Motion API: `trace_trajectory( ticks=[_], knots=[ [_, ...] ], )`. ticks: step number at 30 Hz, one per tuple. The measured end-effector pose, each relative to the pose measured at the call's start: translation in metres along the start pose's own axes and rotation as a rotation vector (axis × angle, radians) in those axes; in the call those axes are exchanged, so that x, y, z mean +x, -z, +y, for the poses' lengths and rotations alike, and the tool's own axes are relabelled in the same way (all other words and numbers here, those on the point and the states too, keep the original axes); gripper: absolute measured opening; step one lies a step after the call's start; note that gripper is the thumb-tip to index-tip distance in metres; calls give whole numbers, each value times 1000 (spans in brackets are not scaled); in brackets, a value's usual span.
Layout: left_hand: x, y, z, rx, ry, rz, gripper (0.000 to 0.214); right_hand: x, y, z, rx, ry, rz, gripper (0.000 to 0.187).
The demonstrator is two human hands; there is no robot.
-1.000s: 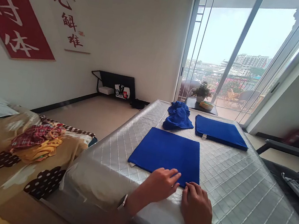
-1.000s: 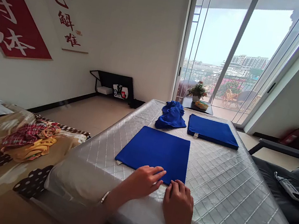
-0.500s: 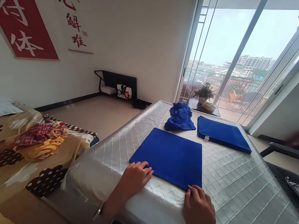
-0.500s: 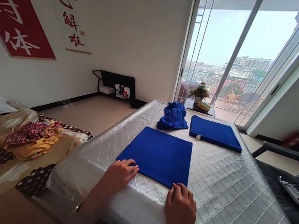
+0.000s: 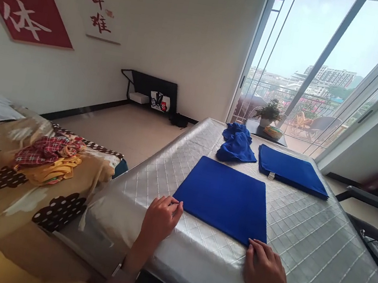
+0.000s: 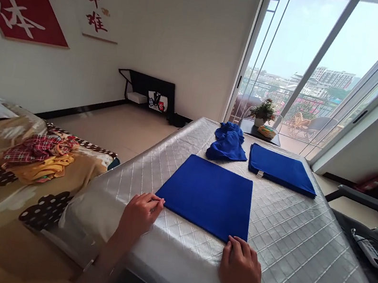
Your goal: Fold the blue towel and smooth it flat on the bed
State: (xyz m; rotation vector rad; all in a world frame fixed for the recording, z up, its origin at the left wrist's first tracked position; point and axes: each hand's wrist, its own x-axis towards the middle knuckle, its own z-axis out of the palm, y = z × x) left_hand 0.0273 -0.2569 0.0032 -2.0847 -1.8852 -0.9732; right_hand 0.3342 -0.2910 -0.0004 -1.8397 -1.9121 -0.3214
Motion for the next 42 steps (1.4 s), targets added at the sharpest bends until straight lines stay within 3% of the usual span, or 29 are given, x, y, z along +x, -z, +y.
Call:
trace_trajectory(
  ticks=[6,9,13,18,21,24,28,31,36,42],
  knots=[
    [0,3,1,-12,2,20,39,19,20,1,-157,72,-301,39],
    [0,2,2,-15,17,-2,40,37,24,-1,-221,111,-345,44],
    [-1,3,1,-9,17,-33,41,62,5,1,-247,85,-326,55],
    [6,9,6,71,-35,-62,38,69,-30,14,-197,-8,-479,66],
    [19,10,34,-2,-113,-102,36,65,-36,18,-182,-31,-499,69],
    [36,-3,82,-169,-337,-199,35,63,-35,17,-183,-29,-486,69],
    [62,-40,136,-201,-647,-471,59,63,-33,17,-174,5,-494,66],
    [77,-70,150,-175,-623,-682,72,62,-32,17,-185,5,-496,64],
    [81,-90,131,-181,-508,-735,80,63,-31,14,-177,-20,-478,64],
    [79,-74,63,-114,-375,-681,78,65,-28,10,-136,-70,-498,68]
  ],
)
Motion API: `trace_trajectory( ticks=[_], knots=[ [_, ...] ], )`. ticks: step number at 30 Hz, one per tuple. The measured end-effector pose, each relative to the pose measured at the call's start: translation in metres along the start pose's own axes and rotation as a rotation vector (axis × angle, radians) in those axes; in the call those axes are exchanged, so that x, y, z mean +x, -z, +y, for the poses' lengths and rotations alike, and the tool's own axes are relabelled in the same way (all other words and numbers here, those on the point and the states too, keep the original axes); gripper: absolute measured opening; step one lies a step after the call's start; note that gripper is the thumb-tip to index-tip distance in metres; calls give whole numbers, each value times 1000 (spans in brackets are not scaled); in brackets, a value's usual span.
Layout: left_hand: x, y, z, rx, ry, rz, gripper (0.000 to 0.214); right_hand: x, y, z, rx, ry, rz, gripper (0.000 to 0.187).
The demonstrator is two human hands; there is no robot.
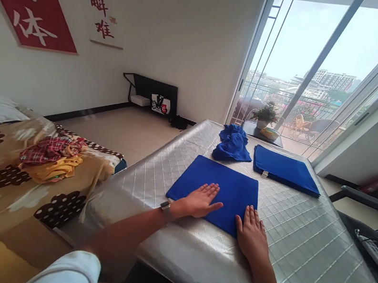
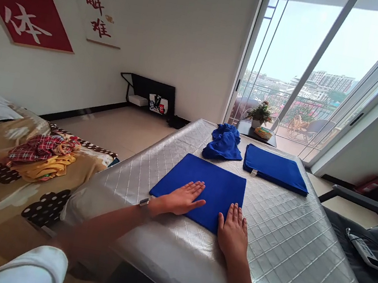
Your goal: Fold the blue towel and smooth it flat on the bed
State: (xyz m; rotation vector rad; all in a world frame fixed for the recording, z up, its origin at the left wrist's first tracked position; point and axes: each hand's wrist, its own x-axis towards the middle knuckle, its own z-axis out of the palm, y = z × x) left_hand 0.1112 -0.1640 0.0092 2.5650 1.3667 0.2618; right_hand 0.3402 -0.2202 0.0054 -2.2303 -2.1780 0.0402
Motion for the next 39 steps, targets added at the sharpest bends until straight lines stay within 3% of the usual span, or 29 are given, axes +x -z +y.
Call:
trace_trajectory(
  ticks=[4,8,12,16,20,26,29,32,36,39],
  knots=[
    [-32,12,-49,18,192,54,81,0,2,-2,-15,-10,-27,67],
    [-52,16,-73,30,300,103,85,0,0,-2,-38,-7,-29,68],
    [-55,13,-75,35,308,132,86,6,3,7,-71,23,-57,69],
    [-52,10,-73,40,306,143,86,30,18,16,-113,81,-109,65],
    [-55,9,-72,41,303,153,85,65,28,14,-81,70,-21,68],
    [-47,28,-78,61,341,68,88,89,2,15,50,-16,20,69],
    [-15,45,-59,101,329,124,88,89,-6,18,77,-12,38,68],
    [32,43,-11,95,96,153,82,88,-6,19,69,-18,52,68],
    [86,7,60,41,-190,81,79,84,-4,21,12,21,46,62],
    [102,-20,80,13,-207,122,80,82,-5,24,-30,50,42,61]
  ],
)
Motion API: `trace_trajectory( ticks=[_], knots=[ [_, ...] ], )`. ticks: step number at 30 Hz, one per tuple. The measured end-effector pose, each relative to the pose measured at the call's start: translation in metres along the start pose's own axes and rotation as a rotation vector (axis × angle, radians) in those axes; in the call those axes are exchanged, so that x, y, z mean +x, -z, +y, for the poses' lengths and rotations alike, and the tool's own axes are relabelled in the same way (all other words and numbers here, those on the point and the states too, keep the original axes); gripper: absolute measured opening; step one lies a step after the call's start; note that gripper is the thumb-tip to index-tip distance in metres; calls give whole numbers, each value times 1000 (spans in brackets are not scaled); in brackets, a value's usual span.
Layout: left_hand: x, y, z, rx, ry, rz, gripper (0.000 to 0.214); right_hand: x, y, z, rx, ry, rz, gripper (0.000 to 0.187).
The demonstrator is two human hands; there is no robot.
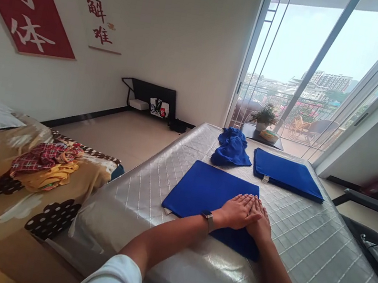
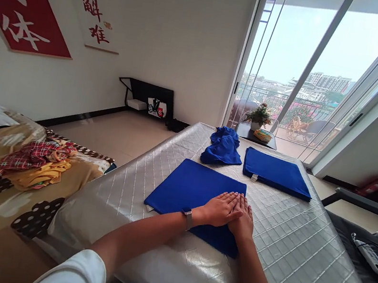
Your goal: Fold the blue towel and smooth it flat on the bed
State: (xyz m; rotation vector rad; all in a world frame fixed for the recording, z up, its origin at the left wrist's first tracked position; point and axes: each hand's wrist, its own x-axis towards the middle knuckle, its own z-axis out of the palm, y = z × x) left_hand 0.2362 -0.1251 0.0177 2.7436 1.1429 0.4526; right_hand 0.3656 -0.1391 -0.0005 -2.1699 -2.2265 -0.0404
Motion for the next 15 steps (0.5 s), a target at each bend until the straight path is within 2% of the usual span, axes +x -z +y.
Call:
trace_trajectory(
  ticks=[2,5,10,13,15],
  knots=[
    [-2,-8,-4,-9,43,-2,81,1,0,0,-2,0,-3,61],
    [-16,-4,-27,-11,128,-36,83,4,1,-2,28,-34,-15,64],
    [-60,23,-91,14,334,-48,90,7,3,-5,92,-78,-27,66],
    [-91,38,-132,55,506,-19,93,7,3,-6,91,-85,-38,67],
    [-107,44,-151,66,591,4,95,7,4,-6,73,-91,-51,68]
  ],
)
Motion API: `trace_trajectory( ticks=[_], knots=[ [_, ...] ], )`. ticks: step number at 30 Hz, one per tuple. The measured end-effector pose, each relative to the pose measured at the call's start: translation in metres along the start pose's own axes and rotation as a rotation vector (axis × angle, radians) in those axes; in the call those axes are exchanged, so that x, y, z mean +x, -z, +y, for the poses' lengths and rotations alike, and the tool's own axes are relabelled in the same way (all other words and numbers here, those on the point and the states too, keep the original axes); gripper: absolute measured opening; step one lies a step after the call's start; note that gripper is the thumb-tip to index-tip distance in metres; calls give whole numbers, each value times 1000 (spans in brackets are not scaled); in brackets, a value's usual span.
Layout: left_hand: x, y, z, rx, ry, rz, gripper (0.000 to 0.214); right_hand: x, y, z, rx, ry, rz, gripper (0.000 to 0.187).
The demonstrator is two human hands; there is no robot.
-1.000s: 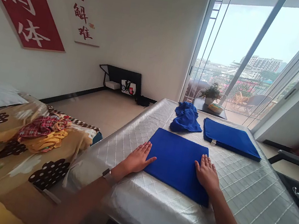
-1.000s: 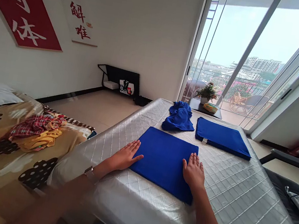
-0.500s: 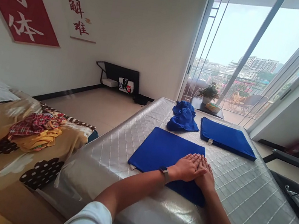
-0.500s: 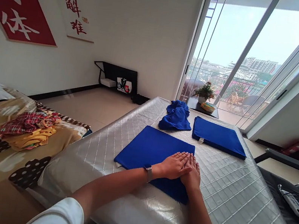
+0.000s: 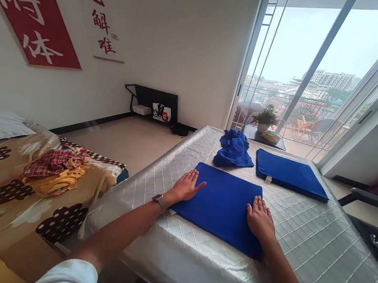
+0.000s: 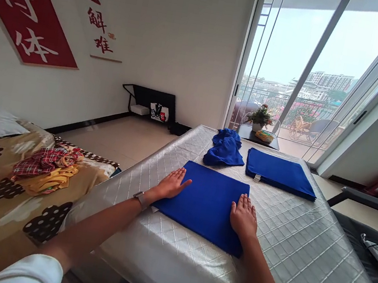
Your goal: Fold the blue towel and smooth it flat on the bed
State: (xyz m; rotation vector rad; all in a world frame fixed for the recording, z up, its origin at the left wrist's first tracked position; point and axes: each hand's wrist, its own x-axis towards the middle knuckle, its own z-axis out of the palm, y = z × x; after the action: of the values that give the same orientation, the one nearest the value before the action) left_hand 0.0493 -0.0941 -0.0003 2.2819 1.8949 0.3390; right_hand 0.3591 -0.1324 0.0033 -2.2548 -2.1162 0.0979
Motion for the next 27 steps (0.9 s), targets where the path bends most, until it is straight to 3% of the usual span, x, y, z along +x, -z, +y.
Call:
trace_trajectory(
  ticks=[3,7,11,15,20,27],
  knots=[
    [-3,0,-16,-13,41,15,99,1,3,-4,-72,-22,-34,68],
    [-3,-4,-14,-10,41,40,101,14,16,-15,-202,-33,-55,64],
    [-3,-5,-13,-7,35,44,101,45,29,-18,-193,39,15,64],
    [-4,-3,-14,-16,43,33,100,73,18,-4,-81,57,10,70],
    [-5,-3,-13,-23,37,34,96,83,-7,11,21,32,21,75],
    [-4,1,-12,21,43,92,86,78,-2,7,36,33,14,72]
  ],
)
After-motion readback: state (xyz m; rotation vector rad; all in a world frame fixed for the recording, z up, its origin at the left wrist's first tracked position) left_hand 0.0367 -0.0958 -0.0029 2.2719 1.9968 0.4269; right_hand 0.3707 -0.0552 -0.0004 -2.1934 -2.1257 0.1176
